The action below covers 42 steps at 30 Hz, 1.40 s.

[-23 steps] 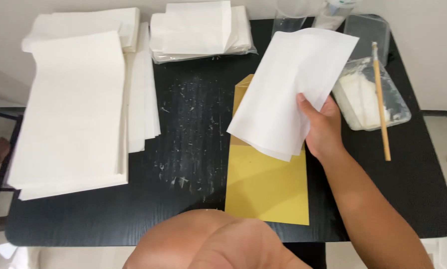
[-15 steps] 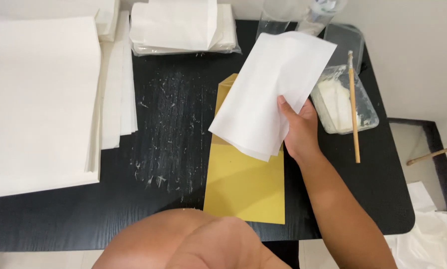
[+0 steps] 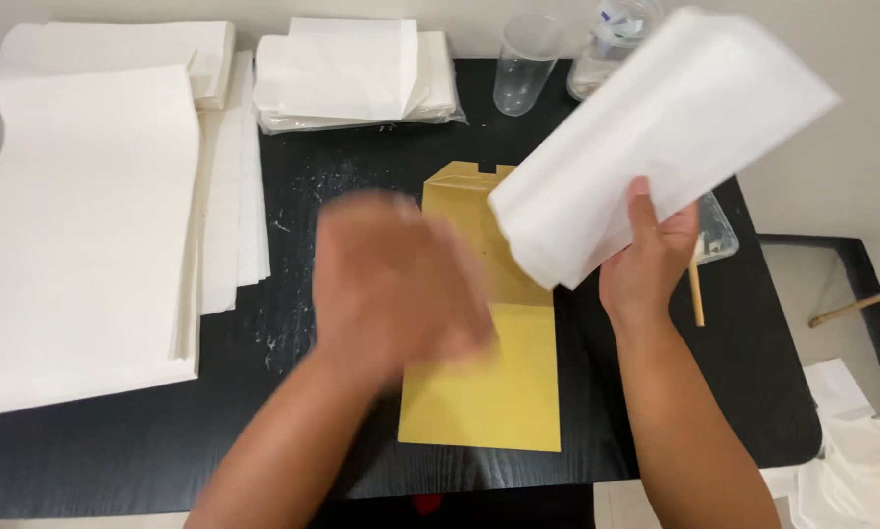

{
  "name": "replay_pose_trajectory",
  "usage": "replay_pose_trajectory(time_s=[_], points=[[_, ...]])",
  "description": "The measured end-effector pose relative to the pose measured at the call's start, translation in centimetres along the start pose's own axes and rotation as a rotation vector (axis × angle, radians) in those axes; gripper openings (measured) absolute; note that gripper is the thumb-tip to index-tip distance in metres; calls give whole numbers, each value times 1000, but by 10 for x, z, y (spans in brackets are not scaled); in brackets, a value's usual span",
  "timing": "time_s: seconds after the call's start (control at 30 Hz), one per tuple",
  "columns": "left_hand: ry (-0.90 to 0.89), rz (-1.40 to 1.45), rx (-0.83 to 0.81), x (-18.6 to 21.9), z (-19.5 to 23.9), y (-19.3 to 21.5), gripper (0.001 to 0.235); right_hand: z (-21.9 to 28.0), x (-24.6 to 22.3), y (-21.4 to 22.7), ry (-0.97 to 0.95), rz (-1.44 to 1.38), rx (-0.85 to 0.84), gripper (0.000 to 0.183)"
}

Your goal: Folding paper around a template and applying glue with a brush to assemble a paper bag

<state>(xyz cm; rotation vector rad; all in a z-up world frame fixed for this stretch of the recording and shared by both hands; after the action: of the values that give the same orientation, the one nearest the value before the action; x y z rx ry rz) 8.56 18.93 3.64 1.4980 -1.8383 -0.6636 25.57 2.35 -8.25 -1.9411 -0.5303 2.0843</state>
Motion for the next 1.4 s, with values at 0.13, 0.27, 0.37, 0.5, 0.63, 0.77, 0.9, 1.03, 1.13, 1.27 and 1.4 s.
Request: replay_pose_trajectory(time_s=[0.13,0.27,0.37,0.5,0.63,0.77,0.9,1.03,1.13,1.27,1.4], points=[[-244,271,486,-96,-8,-91,22,11,-24,-2,333,98,26,27],[-56,372,93,-135,6,-159,49,-7,-4,13,378,94,50,27],[25,471,-149,-144,8,-189,64,4,-7,2,382,82,104,27],[-28,418,-140,-164,12,-219,16,8,-12,0,337,146,48,26],[22,542,66,-166,8,-177,9,-6,0,8,311,109,-52,27],[32,583,269,-181,17,-118,6,6,-7,-8,274,43,-154,29],[162,652,442,-194,44,-62,6,14,-9,-15,251,34,-155,26],[365,904,611,-233,80,-78,14,-17,27,9,207,153,-168,28],[528,1017,626,-219,91,-70,20,-7,21,10,160,266,-170,37],[602,1122,678,-214,81,-84,23,13,7,-10,141,421,-162,47],[623,1097,580,-180,71,-69,21,19,13,-12,-30,578,-90,47]])
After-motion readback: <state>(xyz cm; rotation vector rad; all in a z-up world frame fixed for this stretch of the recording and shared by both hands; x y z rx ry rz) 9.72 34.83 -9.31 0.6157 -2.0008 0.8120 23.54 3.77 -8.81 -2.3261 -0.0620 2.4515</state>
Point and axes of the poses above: each hand's wrist, its own z-axis away from the middle knuckle, its own y-axis out of the back of the hand, x = y × z, the point moved 2 cm from there along -z, towards the middle knuckle, and after that the axes turned 15 degrees about -y, right-handed, at the moved point
